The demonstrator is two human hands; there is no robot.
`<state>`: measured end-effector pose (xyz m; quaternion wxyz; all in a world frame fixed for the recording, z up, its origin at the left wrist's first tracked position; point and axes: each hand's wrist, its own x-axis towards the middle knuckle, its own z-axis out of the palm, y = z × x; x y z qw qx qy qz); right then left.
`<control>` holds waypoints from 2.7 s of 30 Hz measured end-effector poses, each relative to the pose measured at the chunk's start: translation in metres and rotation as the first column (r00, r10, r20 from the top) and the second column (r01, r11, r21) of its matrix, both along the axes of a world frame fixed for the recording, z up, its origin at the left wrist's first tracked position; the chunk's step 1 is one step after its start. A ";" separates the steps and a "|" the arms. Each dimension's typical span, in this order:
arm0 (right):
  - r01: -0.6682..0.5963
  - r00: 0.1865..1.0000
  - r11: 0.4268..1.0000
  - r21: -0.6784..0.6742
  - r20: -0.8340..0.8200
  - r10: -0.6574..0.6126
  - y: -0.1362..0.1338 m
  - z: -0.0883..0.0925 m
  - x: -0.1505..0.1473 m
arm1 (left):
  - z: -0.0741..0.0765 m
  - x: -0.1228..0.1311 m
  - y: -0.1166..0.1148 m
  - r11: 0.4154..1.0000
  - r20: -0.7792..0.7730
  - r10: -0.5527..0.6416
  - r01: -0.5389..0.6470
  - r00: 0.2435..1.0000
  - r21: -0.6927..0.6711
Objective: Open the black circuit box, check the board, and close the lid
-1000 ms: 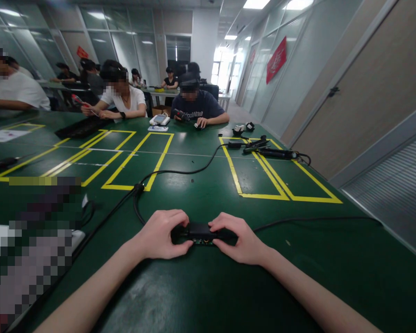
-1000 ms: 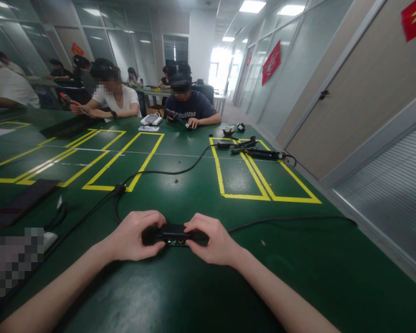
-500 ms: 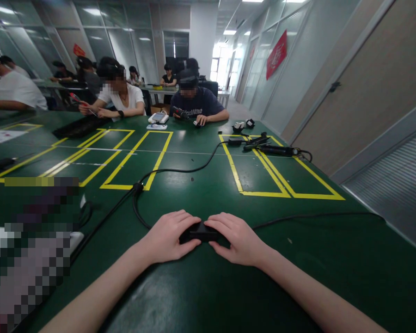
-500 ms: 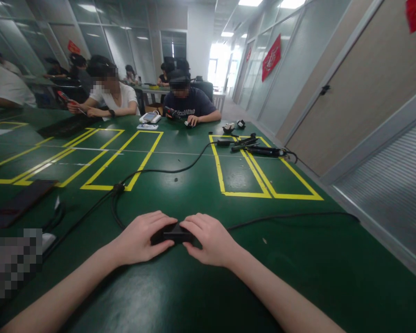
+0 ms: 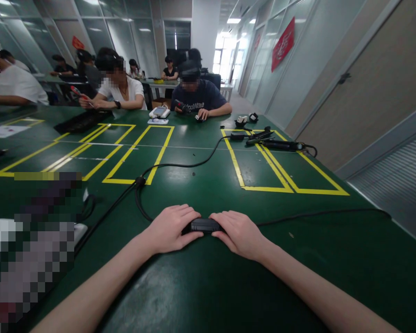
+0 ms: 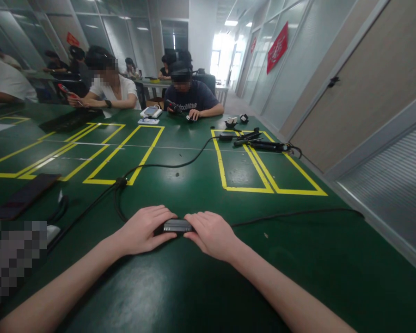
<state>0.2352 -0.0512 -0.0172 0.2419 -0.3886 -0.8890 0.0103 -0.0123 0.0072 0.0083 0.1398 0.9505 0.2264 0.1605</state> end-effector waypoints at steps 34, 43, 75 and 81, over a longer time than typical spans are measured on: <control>-0.054 0.985 0.997 0.051 -0.161 0.061 0.003 0.002 0.004 | -0.022 0.014 -0.003 0.995 0.138 -0.043 0.031 0.990 0.091; -0.062 0.977 0.998 0.032 -0.203 0.068 0.003 -0.001 0.006 | -0.029 0.015 0.001 0.994 0.174 -0.082 0.068 0.981 0.084; -0.341 0.790 0.501 -0.796 -0.531 -0.306 -0.016 0.038 0.000 | -0.009 0.005 -0.011 0.921 0.173 -0.071 -0.003 0.982 0.390; -0.262 0.711 0.557 -0.788 -0.548 -0.441 -0.026 0.053 0.014 | -0.002 0.008 -0.008 0.929 0.345 -0.035 -0.097 0.938 0.357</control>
